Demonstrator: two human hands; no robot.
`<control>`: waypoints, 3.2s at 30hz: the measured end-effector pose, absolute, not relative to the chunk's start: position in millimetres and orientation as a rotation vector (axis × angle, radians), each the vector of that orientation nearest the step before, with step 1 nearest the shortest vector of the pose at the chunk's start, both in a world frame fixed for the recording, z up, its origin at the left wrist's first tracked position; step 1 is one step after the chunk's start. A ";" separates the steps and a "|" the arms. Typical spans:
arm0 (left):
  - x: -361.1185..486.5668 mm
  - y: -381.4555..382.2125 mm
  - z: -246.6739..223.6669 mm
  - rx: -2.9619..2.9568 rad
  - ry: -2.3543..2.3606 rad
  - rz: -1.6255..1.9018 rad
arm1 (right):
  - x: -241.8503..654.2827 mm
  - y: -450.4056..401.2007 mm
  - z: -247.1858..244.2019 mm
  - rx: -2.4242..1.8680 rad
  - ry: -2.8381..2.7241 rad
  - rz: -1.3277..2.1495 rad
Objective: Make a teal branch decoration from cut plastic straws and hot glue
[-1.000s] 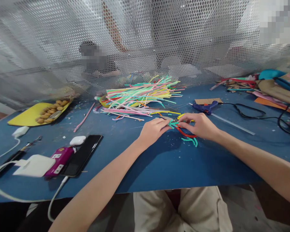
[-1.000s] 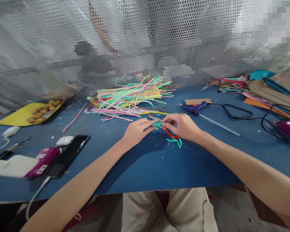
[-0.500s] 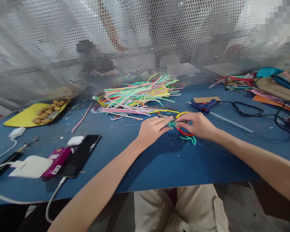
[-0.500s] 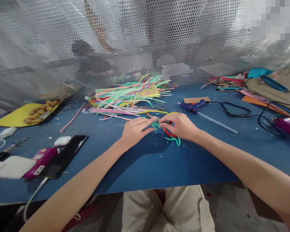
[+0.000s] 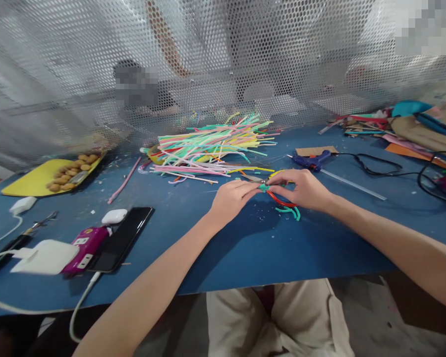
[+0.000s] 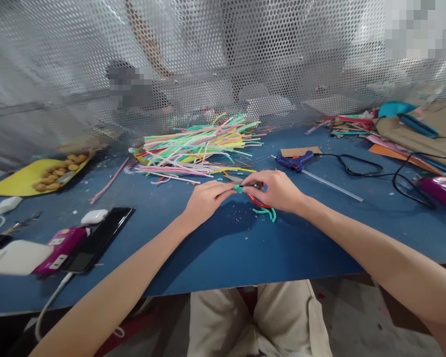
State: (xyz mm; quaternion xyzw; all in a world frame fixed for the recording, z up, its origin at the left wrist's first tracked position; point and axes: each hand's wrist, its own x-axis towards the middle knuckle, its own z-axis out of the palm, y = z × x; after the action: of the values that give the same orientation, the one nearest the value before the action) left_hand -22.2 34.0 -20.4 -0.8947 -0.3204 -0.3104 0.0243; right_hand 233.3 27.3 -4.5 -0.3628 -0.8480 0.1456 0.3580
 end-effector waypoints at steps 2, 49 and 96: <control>-20.3 31.6 -18.7 -2.745 -1.061 -0.894 | 232.5 25.7 -3.5 -0.901 -2.200 0.367; -5.9 8.1 -7.5 -2.637 -1.204 -1.377 | 220.1 20.4 -6.6 -0.883 -2.037 0.456; -10.5 10.5 -5.1 -2.614 -1.092 -1.317 | 214.9 18.3 -9.8 -0.916 -2.072 0.619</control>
State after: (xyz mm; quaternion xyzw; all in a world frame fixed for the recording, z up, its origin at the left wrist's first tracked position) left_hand -10.5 10.5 -5.1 -0.8368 -0.3494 -0.4215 0.0087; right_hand 214.9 18.3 -9.8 -0.3598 -0.8138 0.2433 0.3862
